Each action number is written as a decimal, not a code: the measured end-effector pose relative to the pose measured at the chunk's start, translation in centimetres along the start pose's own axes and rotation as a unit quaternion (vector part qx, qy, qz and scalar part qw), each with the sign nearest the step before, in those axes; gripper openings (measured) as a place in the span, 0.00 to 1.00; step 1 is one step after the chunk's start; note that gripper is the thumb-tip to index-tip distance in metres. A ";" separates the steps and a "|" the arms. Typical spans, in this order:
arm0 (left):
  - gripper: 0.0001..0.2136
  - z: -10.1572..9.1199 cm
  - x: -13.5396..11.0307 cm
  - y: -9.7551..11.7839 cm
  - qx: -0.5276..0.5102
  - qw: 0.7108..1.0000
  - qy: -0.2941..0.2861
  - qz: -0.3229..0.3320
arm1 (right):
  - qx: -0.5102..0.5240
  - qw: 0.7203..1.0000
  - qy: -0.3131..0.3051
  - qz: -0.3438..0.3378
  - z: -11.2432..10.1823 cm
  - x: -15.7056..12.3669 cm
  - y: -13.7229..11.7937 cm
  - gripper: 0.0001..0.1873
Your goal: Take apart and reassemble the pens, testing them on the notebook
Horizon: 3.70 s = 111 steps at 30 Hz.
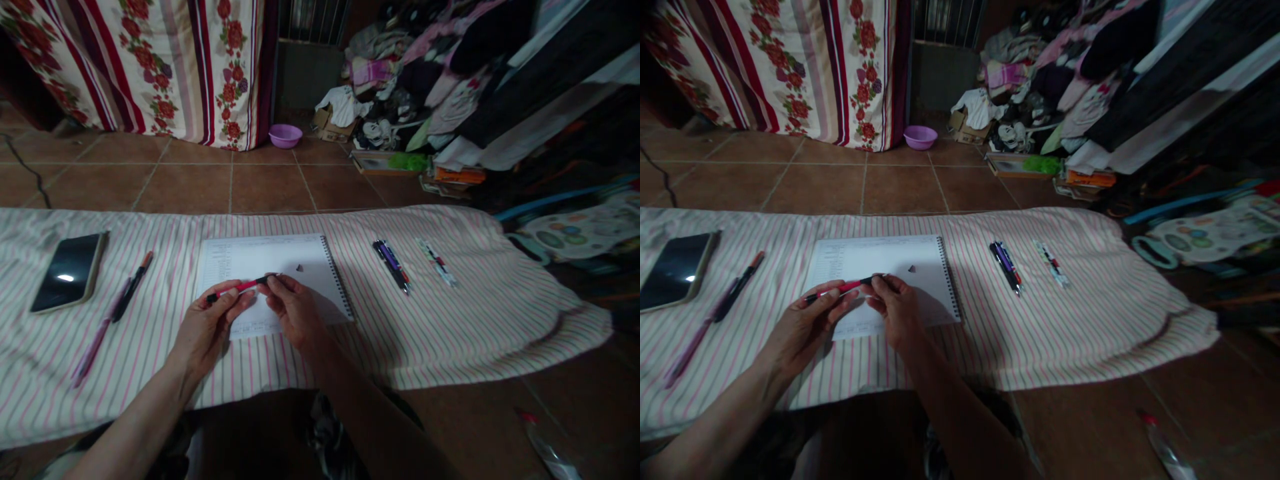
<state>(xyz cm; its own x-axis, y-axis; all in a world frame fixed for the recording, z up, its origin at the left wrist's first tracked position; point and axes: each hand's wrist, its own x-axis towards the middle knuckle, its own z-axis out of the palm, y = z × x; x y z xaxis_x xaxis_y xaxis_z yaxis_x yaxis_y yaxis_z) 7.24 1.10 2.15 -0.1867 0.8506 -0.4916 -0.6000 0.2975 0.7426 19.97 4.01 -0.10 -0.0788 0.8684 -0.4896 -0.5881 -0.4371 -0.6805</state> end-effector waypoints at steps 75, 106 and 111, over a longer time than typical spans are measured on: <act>0.17 -1.3 -0.4 -1.3 0.288 0.953 -0.084 0.048 | -0.072 0.994 -0.072 0.030 0.1 -0.7 -1.0 0.12; 0.16 -1.5 -0.1 -1.7 0.314 0.944 -0.086 0.049 | -0.107 0.993 -0.038 0.009 0.0 -0.7 -0.9 0.08; 0.16 -1.6 -0.1 -1.6 0.318 0.944 -0.081 0.046 | -0.116 0.993 -0.024 -0.004 -0.2 -0.5 -0.5 0.13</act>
<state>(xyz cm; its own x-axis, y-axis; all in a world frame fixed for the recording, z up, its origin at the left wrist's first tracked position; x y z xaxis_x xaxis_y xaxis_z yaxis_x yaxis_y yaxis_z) 7.05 -0.18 0.30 -0.0629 0.9251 -0.3745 0.0101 0.3758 0.9266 20.48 3.77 0.35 -0.1168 0.8794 -0.4616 -0.3875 -0.4683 -0.7941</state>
